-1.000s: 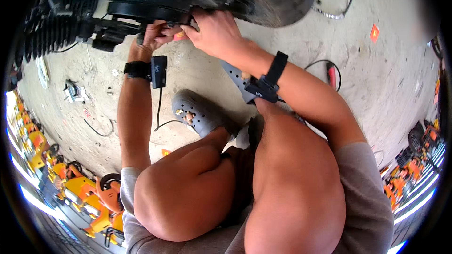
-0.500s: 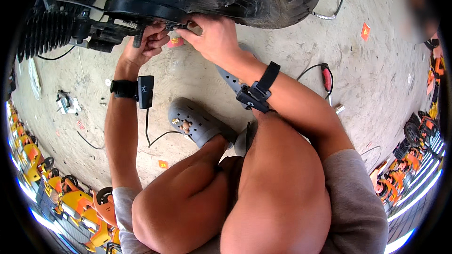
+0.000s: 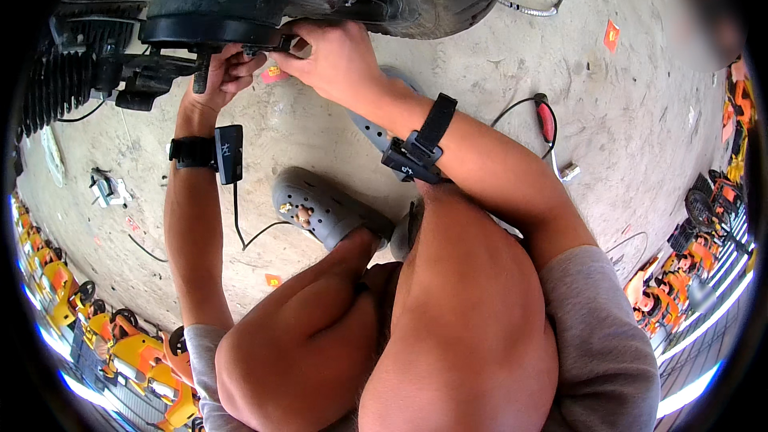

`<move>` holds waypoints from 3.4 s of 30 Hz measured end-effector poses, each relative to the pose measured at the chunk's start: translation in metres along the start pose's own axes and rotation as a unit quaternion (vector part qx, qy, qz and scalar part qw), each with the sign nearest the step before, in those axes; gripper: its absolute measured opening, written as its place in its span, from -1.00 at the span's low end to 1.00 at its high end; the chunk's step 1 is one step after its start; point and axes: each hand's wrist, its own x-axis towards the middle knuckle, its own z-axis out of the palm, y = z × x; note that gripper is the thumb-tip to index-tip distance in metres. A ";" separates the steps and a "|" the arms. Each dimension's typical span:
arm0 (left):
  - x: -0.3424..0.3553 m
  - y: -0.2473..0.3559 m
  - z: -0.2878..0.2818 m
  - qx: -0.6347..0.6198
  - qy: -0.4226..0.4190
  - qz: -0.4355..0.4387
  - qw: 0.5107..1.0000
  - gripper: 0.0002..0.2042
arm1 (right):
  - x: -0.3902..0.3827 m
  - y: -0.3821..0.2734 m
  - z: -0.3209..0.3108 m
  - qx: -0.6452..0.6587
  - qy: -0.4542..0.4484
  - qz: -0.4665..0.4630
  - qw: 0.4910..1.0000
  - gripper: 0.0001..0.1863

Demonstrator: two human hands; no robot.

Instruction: The person is sitting on the floor in a workshop, working on the rear wheel assembly of a motorcycle. They are repeatedly handling a metal spring and a cable, attempting to attach them to the wheel hub area. The person manipulates the spring and cable with both hands, trying to fit them into place on the motorcycle's rear suspension or brake mechanism.

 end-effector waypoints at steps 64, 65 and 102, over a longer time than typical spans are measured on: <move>0.003 -0.024 0.003 0.027 -0.003 0.062 0.998 -0.51 | -0.016 0.006 0.004 0.132 0.029 0.041 0.990 -0.60; 0.011 -0.032 0.023 0.048 0.027 0.122 0.991 -0.47 | -0.016 0.011 0.008 0.145 0.028 0.051 0.988 -0.59; 0.002 -0.021 0.070 -0.002 0.029 -0.001 1.000 -0.77 | -0.009 -0.002 -0.043 0.307 -0.161 0.339 0.875 -0.37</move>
